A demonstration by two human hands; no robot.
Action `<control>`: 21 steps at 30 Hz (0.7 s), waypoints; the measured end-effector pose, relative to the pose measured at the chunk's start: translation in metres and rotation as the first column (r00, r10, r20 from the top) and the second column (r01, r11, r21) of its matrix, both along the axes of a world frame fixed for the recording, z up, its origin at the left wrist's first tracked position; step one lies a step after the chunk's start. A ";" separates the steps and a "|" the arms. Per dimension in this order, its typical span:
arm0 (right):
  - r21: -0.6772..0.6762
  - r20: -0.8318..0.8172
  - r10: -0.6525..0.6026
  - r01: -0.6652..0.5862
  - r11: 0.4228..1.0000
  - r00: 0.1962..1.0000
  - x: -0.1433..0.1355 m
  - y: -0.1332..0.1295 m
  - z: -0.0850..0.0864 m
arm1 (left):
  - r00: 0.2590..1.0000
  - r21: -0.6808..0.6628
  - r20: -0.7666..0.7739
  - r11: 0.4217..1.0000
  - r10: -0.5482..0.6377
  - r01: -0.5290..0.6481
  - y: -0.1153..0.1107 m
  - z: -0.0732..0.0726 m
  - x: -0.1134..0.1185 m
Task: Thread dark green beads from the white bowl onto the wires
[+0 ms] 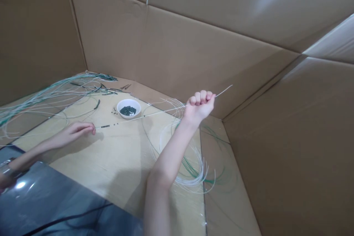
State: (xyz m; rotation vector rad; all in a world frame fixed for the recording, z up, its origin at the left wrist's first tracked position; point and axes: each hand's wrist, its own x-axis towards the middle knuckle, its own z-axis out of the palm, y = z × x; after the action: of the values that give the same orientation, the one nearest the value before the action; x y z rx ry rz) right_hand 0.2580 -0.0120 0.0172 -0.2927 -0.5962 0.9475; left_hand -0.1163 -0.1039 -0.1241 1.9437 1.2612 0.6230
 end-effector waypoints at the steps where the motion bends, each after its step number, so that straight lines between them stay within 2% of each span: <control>1: -0.001 -0.002 0.011 -0.011 1.000 1.000 0.000 0.001 -0.001 | 1.000 -0.020 0.015 1.000 -0.008 0.008 0.002 0.002 -0.001; 5: -0.003 0.004 0.056 -0.056 0.998 0.998 -0.002 0.005 -0.004 | 0.990 -0.130 0.098 0.985 -0.104 0.116 0.006 0.008 0.002; 8: 0.003 0.020 0.090 -0.090 0.996 0.996 -0.007 0.006 -0.003 | 0.973 -0.207 0.134 0.954 -0.190 0.215 0.007 0.008 0.016; 10: 0.009 0.030 0.107 -0.108 0.994 0.994 -0.010 0.005 -0.002 | 0.969 -0.237 0.122 0.942 -0.214 0.238 0.009 0.005 0.028; 15: 0.029 0.048 0.115 -0.116 0.993 0.992 -0.012 0.001 0.002 | 0.974 -0.177 0.039 0.958 -0.222 0.226 0.020 -0.005 0.055; 21: 0.065 0.050 0.092 -0.095 0.993 0.995 -0.002 -0.008 0.006 | 0.952 -0.140 0.074 0.942 -0.298 0.306 0.023 -0.015 0.061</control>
State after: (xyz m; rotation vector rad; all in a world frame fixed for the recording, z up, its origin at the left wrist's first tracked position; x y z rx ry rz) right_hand 0.2555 -0.0201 0.0231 -0.2289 -0.6883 1.0105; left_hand -0.0552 -0.0813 -0.1387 1.9295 0.9236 0.4061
